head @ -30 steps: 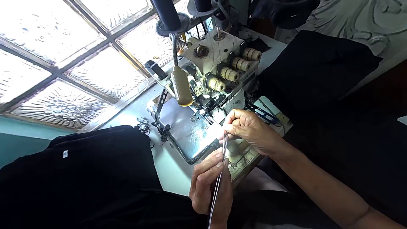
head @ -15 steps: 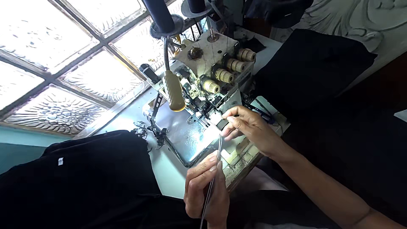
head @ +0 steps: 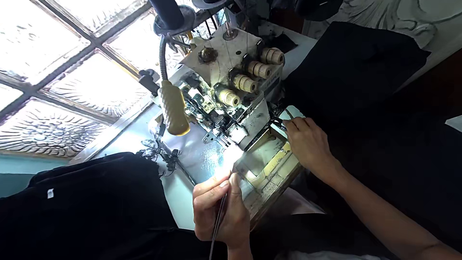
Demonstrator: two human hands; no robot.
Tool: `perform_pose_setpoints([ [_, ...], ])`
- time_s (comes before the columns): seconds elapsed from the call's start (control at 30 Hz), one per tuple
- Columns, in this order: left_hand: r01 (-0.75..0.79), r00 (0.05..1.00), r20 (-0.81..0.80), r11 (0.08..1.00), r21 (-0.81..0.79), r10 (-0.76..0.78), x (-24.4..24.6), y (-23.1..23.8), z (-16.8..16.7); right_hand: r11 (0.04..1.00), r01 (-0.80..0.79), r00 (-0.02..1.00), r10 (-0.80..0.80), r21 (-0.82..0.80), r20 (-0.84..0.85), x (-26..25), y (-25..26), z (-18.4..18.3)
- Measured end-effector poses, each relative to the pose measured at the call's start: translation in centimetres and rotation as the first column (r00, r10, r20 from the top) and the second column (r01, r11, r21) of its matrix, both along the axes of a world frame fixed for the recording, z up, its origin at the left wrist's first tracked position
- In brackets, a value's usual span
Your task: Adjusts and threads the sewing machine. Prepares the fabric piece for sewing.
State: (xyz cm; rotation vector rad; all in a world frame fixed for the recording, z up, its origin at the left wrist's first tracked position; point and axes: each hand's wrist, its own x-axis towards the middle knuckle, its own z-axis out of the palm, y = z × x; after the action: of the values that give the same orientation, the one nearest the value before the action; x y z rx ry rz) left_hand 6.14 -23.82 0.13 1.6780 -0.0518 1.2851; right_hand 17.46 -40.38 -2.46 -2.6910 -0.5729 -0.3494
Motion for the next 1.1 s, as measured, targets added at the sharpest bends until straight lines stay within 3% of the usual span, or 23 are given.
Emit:
perform_pose_setpoints([
  [0.2, -0.017, 1.000, -0.015, 1.000, 0.009, 0.017, 0.4, 0.3, 0.0, 0.990, -0.077, 0.995, 0.083, -0.115, 0.056, 0.6, -0.2, 0.2],
  [0.5, 0.008, 0.999, -0.033, 1.000, 0.007, -0.008, 0.3, 0.3, -0.6, 0.992, -0.103, 0.994, 0.106, -0.075, 0.026, 1.5, -0.2, 0.2],
  [0.57, 0.007, 0.999, -0.037, 1.000, 0.006, -0.007, 0.2, 0.3, -0.6, 0.992, -0.115, 0.992, 0.112, -0.054, -0.053, 1.4, -0.5, 0.9],
  [0.73, -0.002, 1.000, -0.029, 1.000, -0.004, 0.002, 0.3, 0.2, -0.8, 0.993, -0.102, 0.931, 0.117, 0.059, -0.346, 1.5, -2.9, 3.4],
  [0.9, 0.009, 1.000, -0.013, 0.999, -0.032, -0.010, 0.3, -0.1, -0.8, 0.963, -0.078, 0.958, 0.144, 0.259, -0.246, 0.3, -2.5, 3.3],
  [1.0, 0.007, 1.000, 0.001, 0.999, -0.043, -0.007, 0.5, -0.1, -0.4, 0.898, -0.155, 0.942, 0.260, 0.411, -0.214, -1.0, -1.0, 4.3],
  [1.1, 0.011, 1.000, 0.007, 0.999, -0.047, -0.010, 0.8, -0.3, -0.1, 0.861, -0.254, 0.938, 0.331, 0.441, -0.105, -2.4, 0.9, 5.1],
])
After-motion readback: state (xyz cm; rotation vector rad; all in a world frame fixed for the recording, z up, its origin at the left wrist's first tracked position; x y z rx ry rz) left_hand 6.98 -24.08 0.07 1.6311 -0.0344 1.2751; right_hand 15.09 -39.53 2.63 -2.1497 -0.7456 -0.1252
